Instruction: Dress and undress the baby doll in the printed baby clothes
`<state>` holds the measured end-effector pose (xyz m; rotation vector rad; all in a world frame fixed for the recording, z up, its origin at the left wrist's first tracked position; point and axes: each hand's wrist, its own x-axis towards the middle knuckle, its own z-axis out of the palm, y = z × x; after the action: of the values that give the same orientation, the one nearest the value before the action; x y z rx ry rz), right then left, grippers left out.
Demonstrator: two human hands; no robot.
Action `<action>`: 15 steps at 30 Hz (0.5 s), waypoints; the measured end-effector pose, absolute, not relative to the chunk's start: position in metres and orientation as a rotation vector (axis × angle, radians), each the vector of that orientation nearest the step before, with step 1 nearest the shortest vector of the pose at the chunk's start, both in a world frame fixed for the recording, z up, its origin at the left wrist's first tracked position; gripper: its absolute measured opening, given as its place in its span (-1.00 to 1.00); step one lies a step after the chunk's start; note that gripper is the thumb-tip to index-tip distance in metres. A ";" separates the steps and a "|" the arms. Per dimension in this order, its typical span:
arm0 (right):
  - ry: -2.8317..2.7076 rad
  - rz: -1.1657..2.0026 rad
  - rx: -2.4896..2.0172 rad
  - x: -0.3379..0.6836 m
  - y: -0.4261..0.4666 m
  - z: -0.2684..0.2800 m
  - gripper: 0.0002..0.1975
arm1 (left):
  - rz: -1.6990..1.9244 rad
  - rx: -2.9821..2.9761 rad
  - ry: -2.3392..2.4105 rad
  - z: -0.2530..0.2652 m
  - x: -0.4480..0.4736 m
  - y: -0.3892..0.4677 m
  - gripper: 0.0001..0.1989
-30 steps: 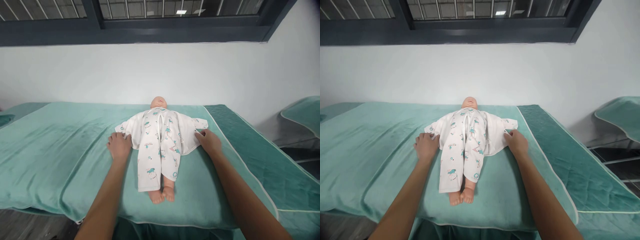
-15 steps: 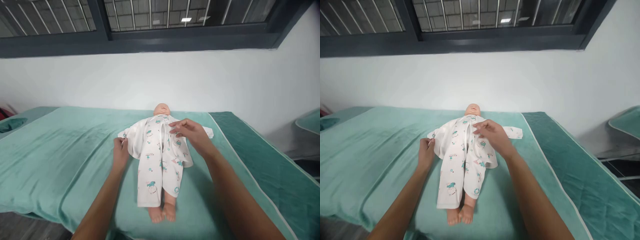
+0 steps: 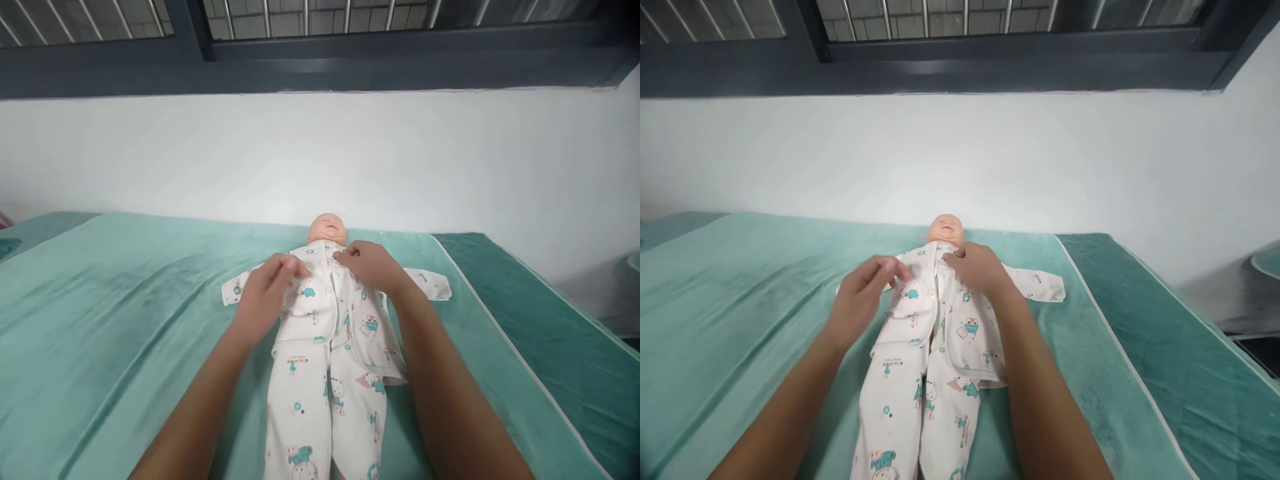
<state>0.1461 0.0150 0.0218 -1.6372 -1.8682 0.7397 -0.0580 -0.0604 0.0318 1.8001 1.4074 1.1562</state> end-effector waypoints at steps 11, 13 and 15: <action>-1.218 1.044 -1.189 0.129 0.031 0.008 -0.76 | 1.001 1.727 1.601 0.025 -0.023 0.041 -0.87; -1.185 1.004 -1.189 0.124 0.032 0.007 -0.78 | 1.045 1.707 1.617 0.021 -0.022 0.043 -0.90; -1.203 0.953 -1.222 0.121 0.032 0.007 -0.81 | 1.117 1.657 1.594 0.018 -0.023 0.042 -0.91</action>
<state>0.1213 0.0324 0.0068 -1.2217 -1.2030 0.9530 -0.0229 0.0421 0.0176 1.6567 1.5937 1.1171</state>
